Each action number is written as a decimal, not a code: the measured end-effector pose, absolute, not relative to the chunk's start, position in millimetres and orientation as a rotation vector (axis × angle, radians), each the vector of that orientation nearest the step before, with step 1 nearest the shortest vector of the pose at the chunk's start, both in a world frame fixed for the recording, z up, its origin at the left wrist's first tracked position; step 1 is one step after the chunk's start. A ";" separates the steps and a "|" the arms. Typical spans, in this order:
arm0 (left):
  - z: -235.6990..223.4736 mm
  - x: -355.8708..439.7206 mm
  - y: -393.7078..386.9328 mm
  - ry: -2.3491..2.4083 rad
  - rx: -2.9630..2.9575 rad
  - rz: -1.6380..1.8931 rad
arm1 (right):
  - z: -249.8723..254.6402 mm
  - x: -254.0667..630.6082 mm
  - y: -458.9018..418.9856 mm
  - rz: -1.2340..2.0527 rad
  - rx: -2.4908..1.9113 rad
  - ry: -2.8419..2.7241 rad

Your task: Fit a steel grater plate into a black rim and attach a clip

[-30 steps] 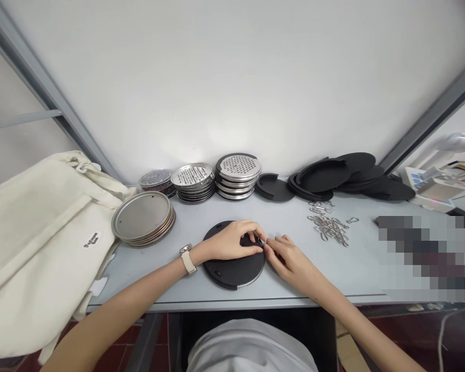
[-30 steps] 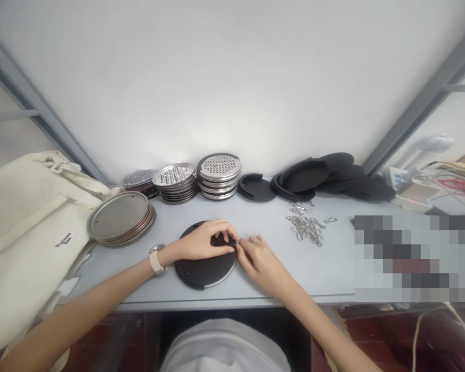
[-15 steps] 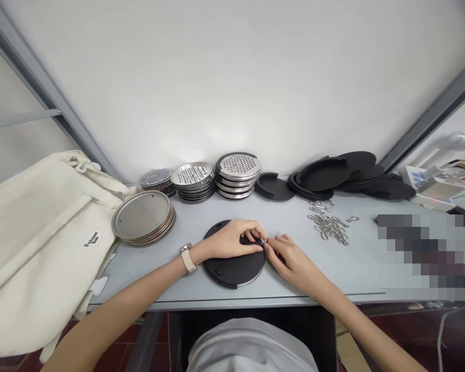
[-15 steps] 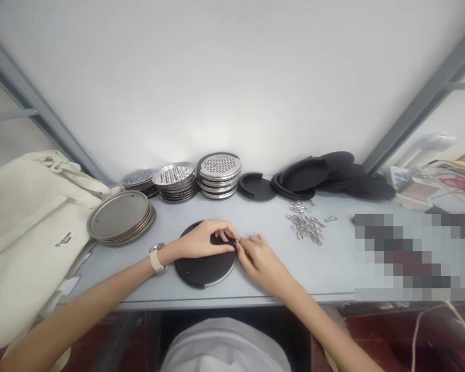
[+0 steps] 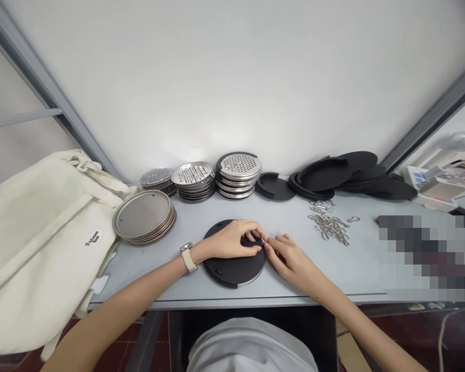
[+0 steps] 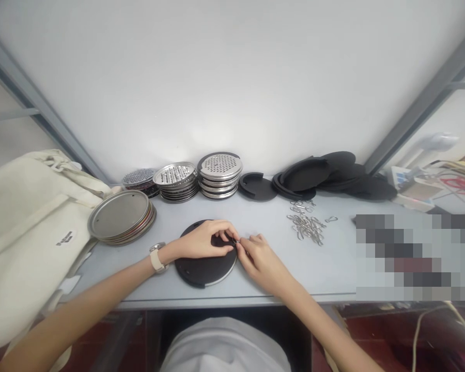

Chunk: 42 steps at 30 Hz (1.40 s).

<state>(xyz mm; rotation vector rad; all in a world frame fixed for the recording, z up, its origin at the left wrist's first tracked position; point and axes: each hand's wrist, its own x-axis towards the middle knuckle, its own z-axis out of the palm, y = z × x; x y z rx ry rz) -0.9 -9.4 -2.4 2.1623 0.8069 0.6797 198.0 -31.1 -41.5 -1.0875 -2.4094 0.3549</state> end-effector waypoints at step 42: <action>-3.8 -0.8 -9.0 0.804 2.170 0.690 | -41.8 197.9 -31.4 0.372 -1.089 -2.386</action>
